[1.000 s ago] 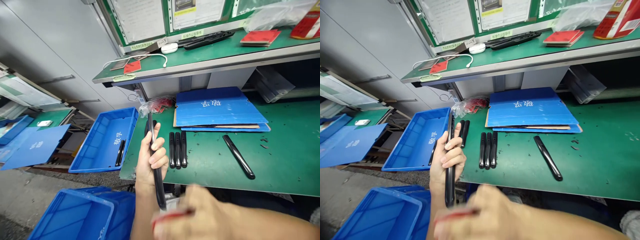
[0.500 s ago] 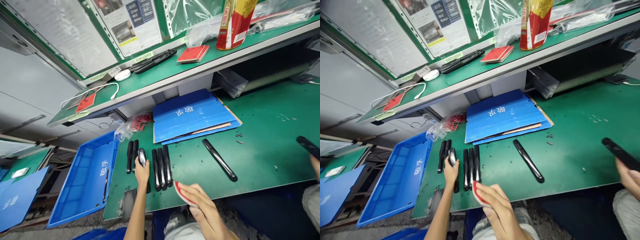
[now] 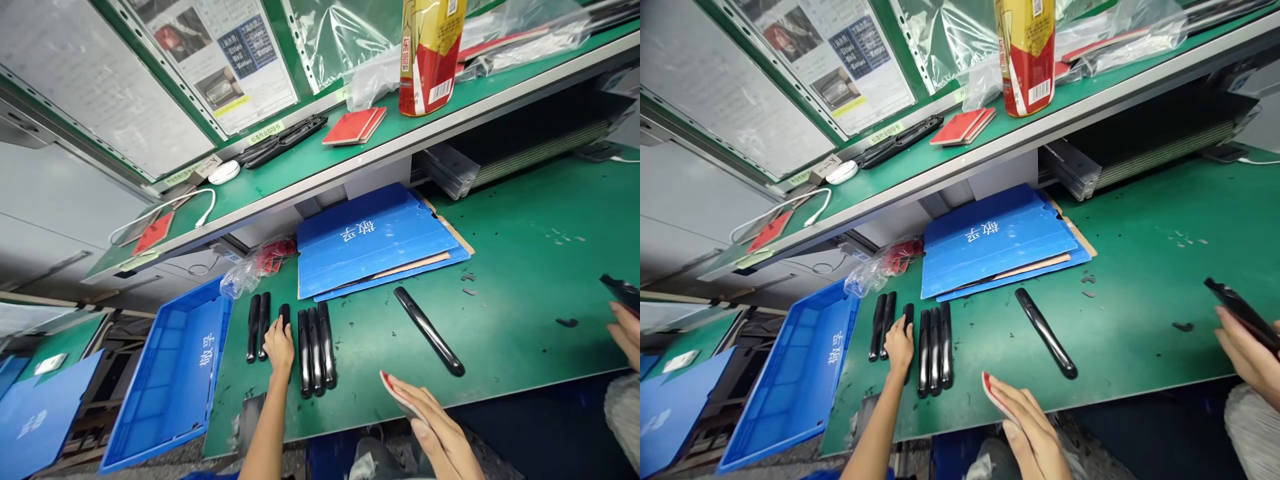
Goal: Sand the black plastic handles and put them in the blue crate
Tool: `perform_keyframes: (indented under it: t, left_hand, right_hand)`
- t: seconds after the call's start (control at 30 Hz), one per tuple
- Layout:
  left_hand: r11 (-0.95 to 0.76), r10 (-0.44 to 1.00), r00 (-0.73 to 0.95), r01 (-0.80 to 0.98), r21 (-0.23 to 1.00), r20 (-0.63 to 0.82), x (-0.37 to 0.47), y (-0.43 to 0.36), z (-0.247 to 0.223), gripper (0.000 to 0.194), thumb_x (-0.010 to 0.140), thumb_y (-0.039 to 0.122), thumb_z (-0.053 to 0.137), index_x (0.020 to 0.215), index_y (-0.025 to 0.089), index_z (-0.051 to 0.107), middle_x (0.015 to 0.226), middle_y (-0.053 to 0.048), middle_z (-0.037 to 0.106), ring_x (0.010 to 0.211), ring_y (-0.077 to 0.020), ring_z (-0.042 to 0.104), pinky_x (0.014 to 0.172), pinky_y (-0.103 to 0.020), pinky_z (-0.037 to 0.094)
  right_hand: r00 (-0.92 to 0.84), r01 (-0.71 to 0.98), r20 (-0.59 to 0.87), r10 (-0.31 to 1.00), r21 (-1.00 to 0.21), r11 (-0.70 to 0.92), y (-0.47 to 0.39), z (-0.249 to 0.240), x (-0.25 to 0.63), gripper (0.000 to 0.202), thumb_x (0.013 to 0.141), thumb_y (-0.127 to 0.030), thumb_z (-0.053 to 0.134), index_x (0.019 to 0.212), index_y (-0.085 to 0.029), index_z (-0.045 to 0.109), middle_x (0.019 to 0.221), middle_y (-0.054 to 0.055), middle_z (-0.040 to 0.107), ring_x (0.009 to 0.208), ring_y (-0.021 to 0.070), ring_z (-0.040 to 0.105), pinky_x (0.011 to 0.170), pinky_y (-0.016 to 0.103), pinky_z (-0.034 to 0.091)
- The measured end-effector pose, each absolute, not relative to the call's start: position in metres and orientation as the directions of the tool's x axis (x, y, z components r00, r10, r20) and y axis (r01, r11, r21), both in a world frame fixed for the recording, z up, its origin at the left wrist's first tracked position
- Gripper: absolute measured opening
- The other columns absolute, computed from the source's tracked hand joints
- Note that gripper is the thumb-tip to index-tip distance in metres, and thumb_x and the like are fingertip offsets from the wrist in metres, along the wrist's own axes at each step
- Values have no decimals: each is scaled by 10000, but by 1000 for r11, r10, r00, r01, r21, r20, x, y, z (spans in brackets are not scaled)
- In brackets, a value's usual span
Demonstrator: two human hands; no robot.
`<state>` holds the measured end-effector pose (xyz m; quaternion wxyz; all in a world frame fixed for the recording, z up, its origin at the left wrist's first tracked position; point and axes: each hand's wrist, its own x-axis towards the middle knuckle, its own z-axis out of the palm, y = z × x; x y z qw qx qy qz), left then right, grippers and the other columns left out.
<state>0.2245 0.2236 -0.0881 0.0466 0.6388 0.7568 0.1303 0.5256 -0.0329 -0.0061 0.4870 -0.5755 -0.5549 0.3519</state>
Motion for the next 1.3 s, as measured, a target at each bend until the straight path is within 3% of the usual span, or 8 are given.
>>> perform_keyframes:
  t: [0.3,0.5,0.57,0.7,0.87,1.03,1.13,1.3]
  left_hand:
    - [266,945,-301,934,239,128,238,284,-29,445,992,372,425,1364,216,611,1501,-227,467,1409,-455,359,1032,-777,222]
    - [-57,998,68,919,391,-15,392,187,-30,463,1007,367,398,1384,194,601,1289,-173,652,1226,-317,593,1022,-438,447]
    - [-129,969,210,877,463,-127,466,141,-44,550,955,478,517,1464,272,528,1061,-112,727,910,-289,709,844,-403,522]
    - [-50,938,223,844,534,-265,555,98,-59,903,793,248,700,1591,124,297,1280,-270,607,1081,-417,646,877,-504,488]
    - [106,860,303,681,724,-411,507,107,-36,793,771,111,646,1528,88,411,1041,-180,685,1043,-326,637,920,-434,473]
    - [400,781,391,287,871,-487,400,89,27,594,1010,485,370,1528,195,404,673,44,473,509,-111,458,471,-213,378]
    - [663,726,380,-166,730,-574,348,76,68,796,865,710,569,1464,190,504,569,106,313,416,-62,277,389,-179,227]
    - [721,688,355,-429,544,-633,281,72,96,729,640,551,885,1216,138,713,466,101,365,376,-53,326,367,-175,240]
  right_hand:
    - [174,253,22,984,-967,-24,-47,10,547,424,1029,-341,449,1443,-372,535,1460,31,597,1348,273,570,1127,551,395]
    - [459,-107,-102,882,-993,-59,-64,-1,560,411,986,-438,522,1338,-278,660,1319,92,705,1179,278,701,929,337,614]
    - [577,-332,-298,760,-936,-115,-68,-5,558,447,942,-527,571,1266,-249,706,1132,101,782,1015,271,763,856,318,636]
    - [650,-539,-498,574,-835,-113,-78,-1,557,522,817,-619,696,1079,-172,761,895,99,779,865,239,733,832,270,611]
    - [715,-407,-373,591,-910,-82,-86,3,564,533,805,-640,691,1003,-153,772,807,89,734,780,210,659,744,238,587]
    - [687,76,15,727,-996,-51,-53,23,532,459,965,-519,533,1303,-241,672,1179,115,744,928,237,710,806,314,598]
    - [248,559,533,809,-761,331,-21,42,493,447,960,-516,546,1389,-396,582,1437,50,616,1172,248,653,920,386,579]
    - [-220,599,587,779,-549,583,40,57,438,376,949,-526,580,1314,-451,627,1274,-19,728,1041,210,673,858,398,557]
